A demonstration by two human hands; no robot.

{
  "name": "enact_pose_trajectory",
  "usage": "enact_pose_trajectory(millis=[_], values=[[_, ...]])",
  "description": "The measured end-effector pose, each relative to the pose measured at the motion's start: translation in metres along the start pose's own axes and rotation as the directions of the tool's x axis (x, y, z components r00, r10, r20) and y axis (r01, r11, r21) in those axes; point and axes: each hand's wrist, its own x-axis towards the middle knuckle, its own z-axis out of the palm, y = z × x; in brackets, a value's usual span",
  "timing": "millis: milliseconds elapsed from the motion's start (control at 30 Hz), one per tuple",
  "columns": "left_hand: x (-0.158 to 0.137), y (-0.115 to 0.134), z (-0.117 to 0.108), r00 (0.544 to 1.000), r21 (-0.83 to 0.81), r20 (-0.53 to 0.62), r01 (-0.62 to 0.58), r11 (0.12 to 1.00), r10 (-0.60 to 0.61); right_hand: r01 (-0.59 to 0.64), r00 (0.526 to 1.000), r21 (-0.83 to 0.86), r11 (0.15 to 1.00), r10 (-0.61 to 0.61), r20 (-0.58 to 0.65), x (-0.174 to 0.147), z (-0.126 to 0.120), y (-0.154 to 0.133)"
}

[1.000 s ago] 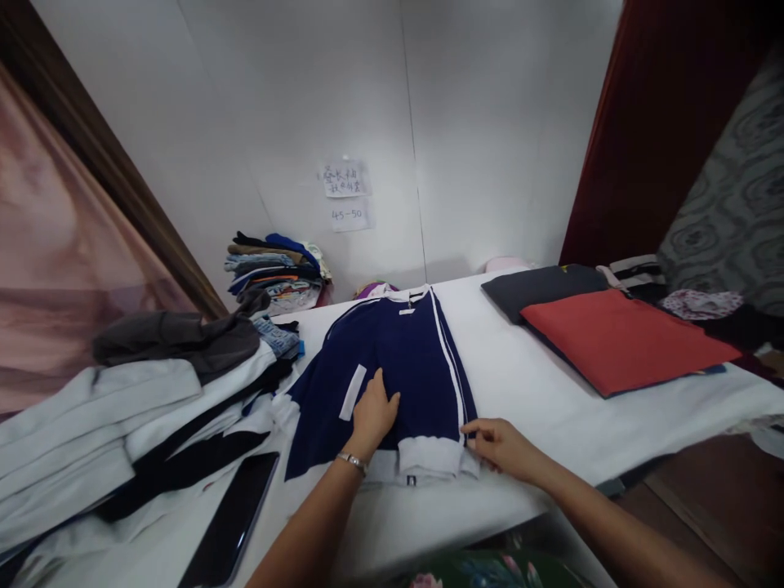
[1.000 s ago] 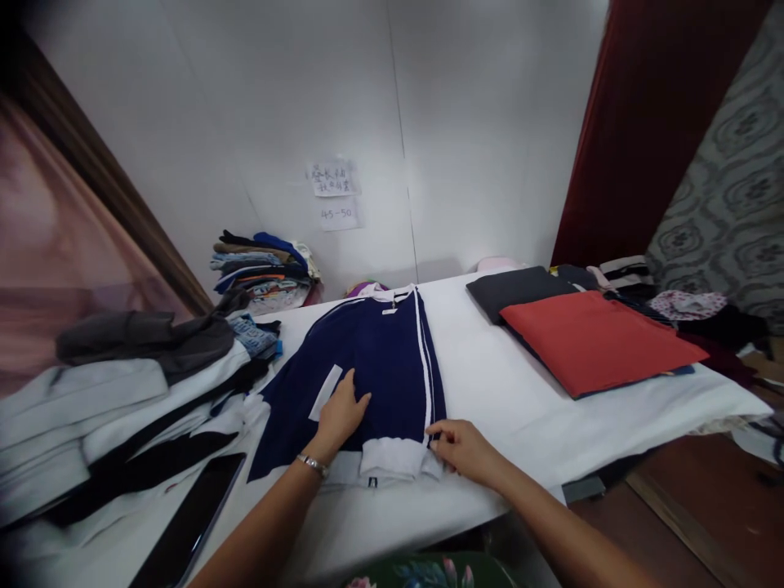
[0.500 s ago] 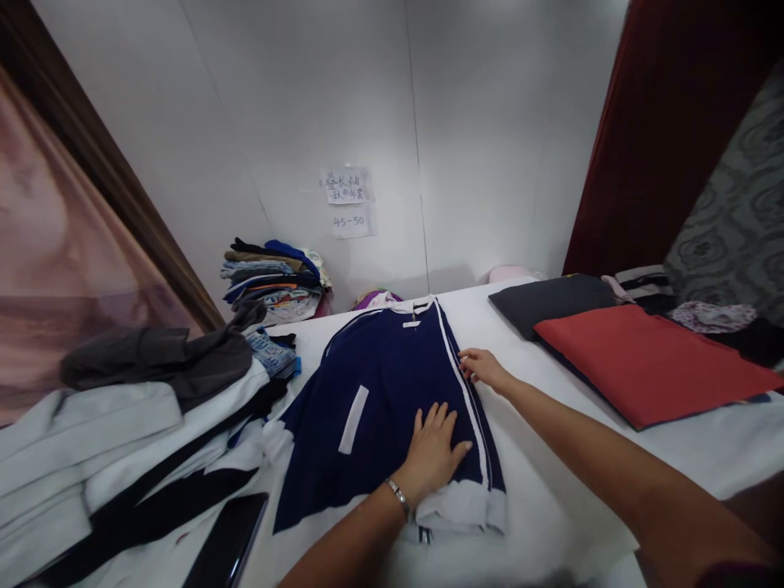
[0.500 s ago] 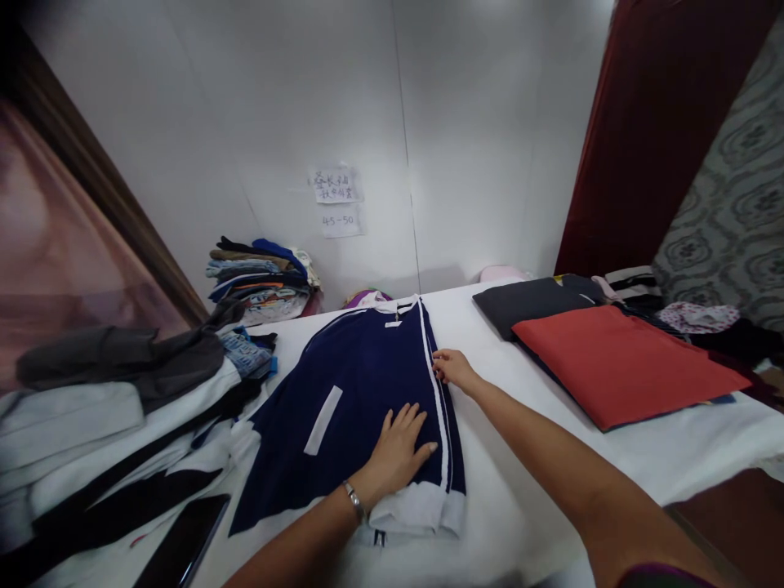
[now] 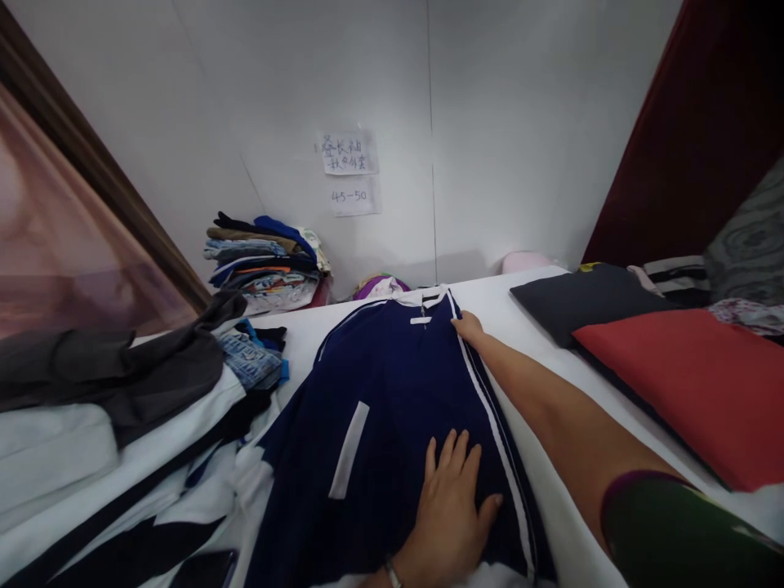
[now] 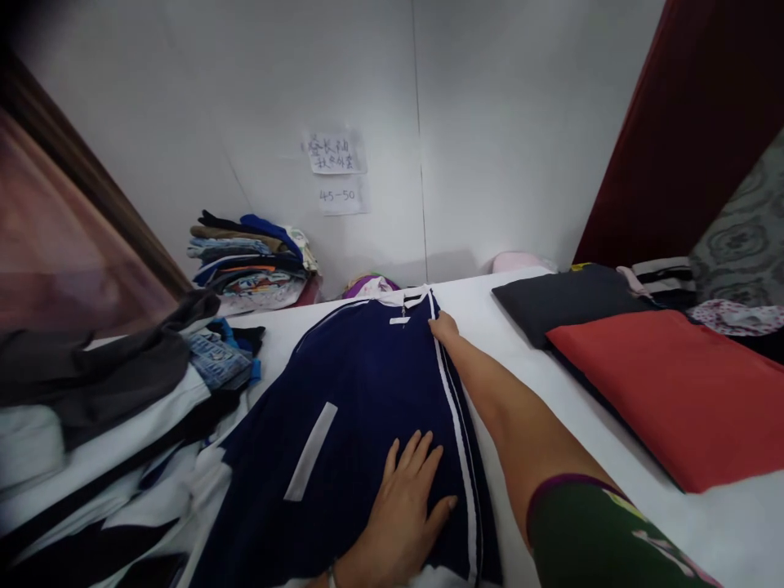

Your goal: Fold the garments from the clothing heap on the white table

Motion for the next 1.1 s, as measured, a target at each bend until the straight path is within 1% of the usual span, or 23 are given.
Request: enact_pose_trajectory(millis=[100,167,300,367,400,433,500,533,600,667,700,733,767,800,900,1000,1100], values=[[0.001,-0.002,-0.002,0.999,-0.031,0.037,0.016,0.999,-0.015,-0.02,0.999,-0.088,0.996,0.017,-0.033,0.007,0.005,0.007],[0.002,-0.003,-0.002,0.998,-0.053,0.067,0.018,0.998,-0.014,-0.012,0.999,-0.141,0.99,0.007,-0.038,0.007,0.007,0.014],[0.003,-0.004,-0.004,0.996,-0.078,0.086,0.012,0.997,-0.005,0.062,0.998,-0.207,0.976,-0.066,-0.015,0.003,0.007,0.022],[0.001,-0.004,-0.009,0.996,-0.086,0.083,0.039,0.995,-0.032,0.088,0.996,-0.225,0.97,-0.091,-0.003,0.002,0.005,0.022],[0.001,-0.005,-0.015,0.996,-0.096,0.06,0.064,0.993,-0.059,0.103,0.995,-0.232,0.967,-0.104,0.005,0.001,0.003,0.022],[0.002,-0.006,-0.024,0.996,-0.107,0.016,0.089,0.99,-0.087,0.121,0.993,-0.237,0.964,-0.12,0.016,0.0,0.0,0.022],[0.011,-0.012,-0.048,0.986,-0.106,-0.115,0.107,0.989,-0.119,0.171,0.985,-0.246,0.954,-0.165,0.045,-0.004,-0.005,0.022],[0.019,-0.016,-0.064,0.976,-0.082,-0.185,0.1,0.992,-0.113,0.202,0.979,-0.249,0.947,-0.194,0.06,-0.008,-0.008,0.023],[0.045,-0.027,-0.095,0.96,0.024,-0.271,0.081,0.996,-0.071,0.271,0.963,-0.255,0.928,-0.257,0.085,-0.02,-0.011,0.023],[0.081,-0.042,-0.12,0.95,0.13,-0.298,0.138,0.982,-0.094,0.337,0.941,-0.263,0.904,-0.319,0.109,-0.035,-0.01,0.022],[0.101,-0.049,-0.127,0.947,0.164,-0.293,0.189,0.968,-0.135,0.365,0.931,-0.265,0.893,-0.344,0.122,-0.043,-0.009,0.021],[0.119,-0.057,-0.131,0.94,0.18,-0.274,0.26,0.949,-0.206,0.392,0.92,-0.268,0.88,-0.367,0.14,-0.051,-0.006,0.019],[0.137,-0.064,-0.132,0.928,0.191,-0.25,0.327,0.926,-0.276,0.419,0.907,-0.275,0.865,-0.388,0.163,-0.058,-0.003,0.017],[0.152,-0.072,-0.13,0.918,0.197,-0.238,0.364,0.91,-0.316,0.446,0.894,-0.287,0.848,-0.406,0.189,-0.064,0.0,0.015],[0.181,-0.09,-0.117,0.9,0.203,-0.212,0.421,0.884,-0.38,0.497,0.866,-0.347,0.795,-0.433,0.249,-0.072,0.006,0.012],[0.186,-0.106,-0.105,0.881,0.206,-0.235,0.458,0.865,-0.41,0.515,0.855,-0.374,0.771,-0.427,0.296,-0.071,0.009,0.013],[0.179,-0.116,-0.1,0.856,0.214,-0.287,0.494,0.843,-0.429,0.526,0.838,-0.359,0.771,-0.398,0.373,-0.068,0.012,0.019]])
